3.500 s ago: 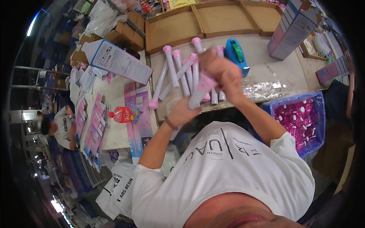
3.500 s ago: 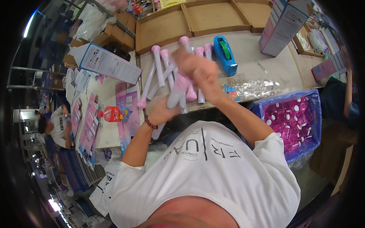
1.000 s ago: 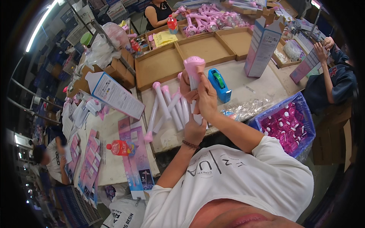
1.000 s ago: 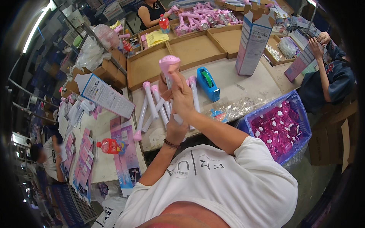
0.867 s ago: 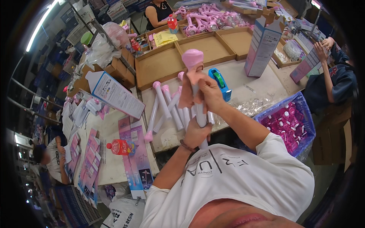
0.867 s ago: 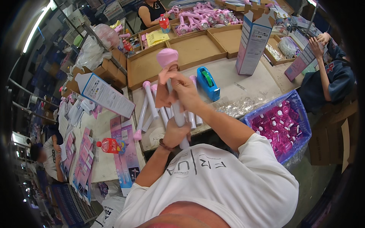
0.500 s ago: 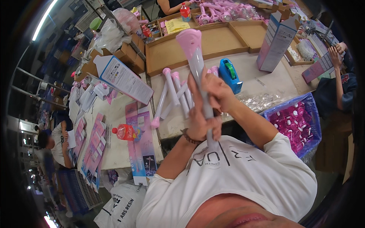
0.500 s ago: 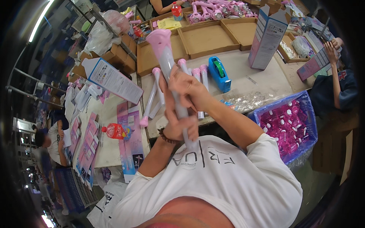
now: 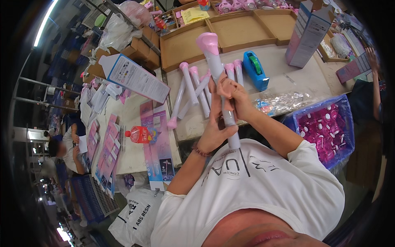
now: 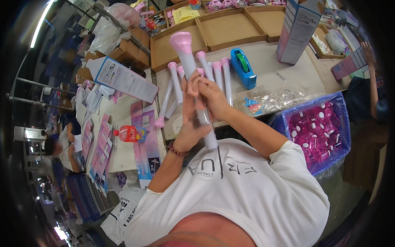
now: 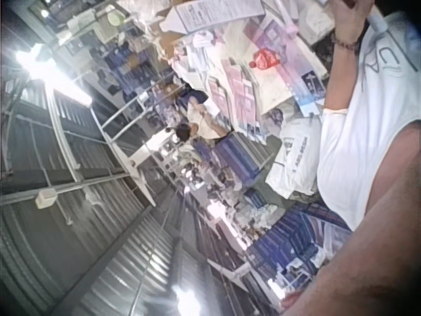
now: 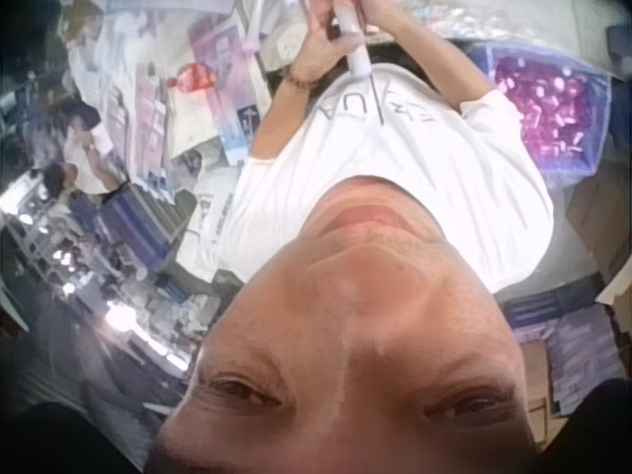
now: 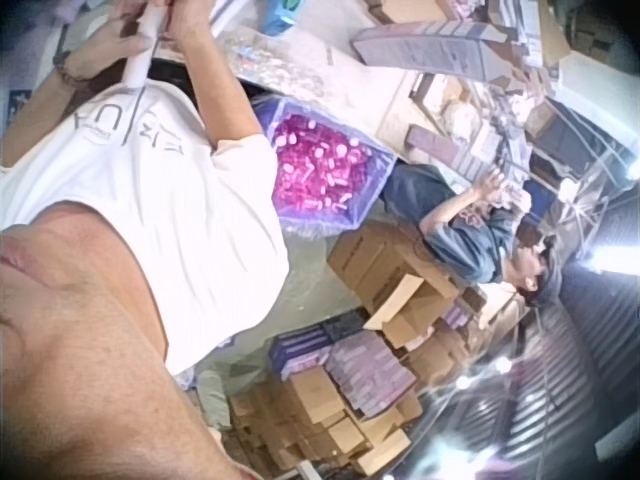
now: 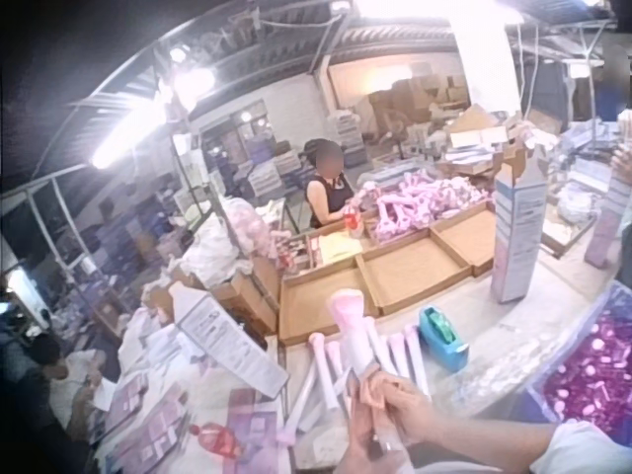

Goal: The person assembles pink bubble wands by inserting wands into pink bubble heads and placing them into boxes. They repeatedly pick up wands and bubble heads, insert the wands, and pack the assembled units into cardboard boxes on a workbench.

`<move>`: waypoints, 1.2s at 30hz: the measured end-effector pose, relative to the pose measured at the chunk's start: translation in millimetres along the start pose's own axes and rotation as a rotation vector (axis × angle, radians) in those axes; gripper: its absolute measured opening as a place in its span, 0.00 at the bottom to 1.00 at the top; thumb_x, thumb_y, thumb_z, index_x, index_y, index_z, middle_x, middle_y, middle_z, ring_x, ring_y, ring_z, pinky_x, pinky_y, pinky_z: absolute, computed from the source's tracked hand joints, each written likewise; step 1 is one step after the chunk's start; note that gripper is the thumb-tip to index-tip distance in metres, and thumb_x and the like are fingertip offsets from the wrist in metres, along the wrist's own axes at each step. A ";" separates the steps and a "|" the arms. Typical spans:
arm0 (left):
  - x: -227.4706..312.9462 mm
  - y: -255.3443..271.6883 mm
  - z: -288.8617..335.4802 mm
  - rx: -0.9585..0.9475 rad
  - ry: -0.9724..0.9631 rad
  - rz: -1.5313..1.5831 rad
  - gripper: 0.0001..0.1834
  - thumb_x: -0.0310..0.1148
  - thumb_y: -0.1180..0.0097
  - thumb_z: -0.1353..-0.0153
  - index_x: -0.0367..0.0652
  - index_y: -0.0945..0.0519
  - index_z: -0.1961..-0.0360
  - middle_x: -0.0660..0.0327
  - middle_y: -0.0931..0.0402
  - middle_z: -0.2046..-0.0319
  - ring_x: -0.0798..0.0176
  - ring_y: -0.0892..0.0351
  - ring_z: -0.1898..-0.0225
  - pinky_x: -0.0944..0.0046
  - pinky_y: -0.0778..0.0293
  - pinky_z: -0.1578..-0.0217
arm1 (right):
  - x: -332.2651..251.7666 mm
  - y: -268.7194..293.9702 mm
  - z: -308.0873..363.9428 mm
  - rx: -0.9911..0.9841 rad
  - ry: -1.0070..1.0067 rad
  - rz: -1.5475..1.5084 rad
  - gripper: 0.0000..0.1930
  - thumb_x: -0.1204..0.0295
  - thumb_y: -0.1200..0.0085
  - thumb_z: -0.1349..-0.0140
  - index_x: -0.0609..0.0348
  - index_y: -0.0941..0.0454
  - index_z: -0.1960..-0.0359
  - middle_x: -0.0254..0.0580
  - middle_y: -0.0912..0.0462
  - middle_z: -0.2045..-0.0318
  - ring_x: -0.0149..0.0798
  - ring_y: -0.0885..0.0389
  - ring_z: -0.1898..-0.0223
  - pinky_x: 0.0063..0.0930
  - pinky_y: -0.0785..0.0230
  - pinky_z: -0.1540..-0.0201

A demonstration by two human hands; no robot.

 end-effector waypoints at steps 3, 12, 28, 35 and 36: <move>-11.7 29.9 11.2 -0.014 0.196 0.121 0.37 0.47 0.38 0.42 0.33 0.35 0.39 0.60 0.28 0.56 0.65 0.26 0.55 0.63 0.26 0.54 | -1.2 -4.8 -0.1 -0.101 -0.044 -0.017 0.16 0.59 0.61 0.28 0.54 0.32 0.73 0.28 0.29 0.75 0.19 0.34 0.84 0.13 0.45 0.83; 4.3 77.9 -39.7 -0.121 -0.093 0.578 0.45 0.62 0.48 0.42 0.35 0.39 0.36 0.49 0.34 0.40 0.52 0.34 0.39 0.49 0.38 0.39 | 31.7 -8.4 -2.0 -0.247 -0.310 -0.389 0.10 0.65 0.54 0.33 0.56 0.26 0.67 0.28 0.30 0.80 0.19 0.40 0.85 0.13 0.51 0.84; 47.7 112.6 -53.6 0.549 -0.138 0.612 0.17 0.46 0.43 0.38 0.45 0.23 0.55 0.56 0.23 0.51 0.54 0.25 0.49 0.52 0.31 0.46 | 27.8 54.2 35.7 -0.084 -0.371 0.317 0.17 0.63 0.60 0.29 0.62 0.21 0.57 0.31 0.23 0.72 0.26 0.27 0.72 0.20 0.31 0.64; 55.9 20.7 -25.9 0.393 -0.504 -0.041 0.23 0.40 0.39 0.39 0.31 0.26 0.52 0.53 0.23 0.52 0.60 0.28 0.46 0.59 0.36 0.42 | 76.6 77.3 47.1 0.143 -0.344 0.719 0.19 0.67 0.68 0.27 0.54 0.24 0.45 0.34 0.25 0.74 0.25 0.27 0.78 0.19 0.34 0.79; 51.2 23.0 -29.0 0.427 -0.488 -0.071 0.23 0.40 0.39 0.39 0.31 0.25 0.52 0.53 0.22 0.53 0.61 0.27 0.46 0.59 0.33 0.43 | 79.1 78.8 52.5 0.112 -0.371 0.726 0.19 0.67 0.67 0.27 0.56 0.25 0.45 0.35 0.25 0.77 0.26 0.27 0.81 0.19 0.34 0.81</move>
Point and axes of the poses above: each hand's wrist, its own z-axis away from the middle knuckle, its own y-axis out of the back of the hand, x = y × z, the point moved 6 cm from there along -z, towards the middle knuckle
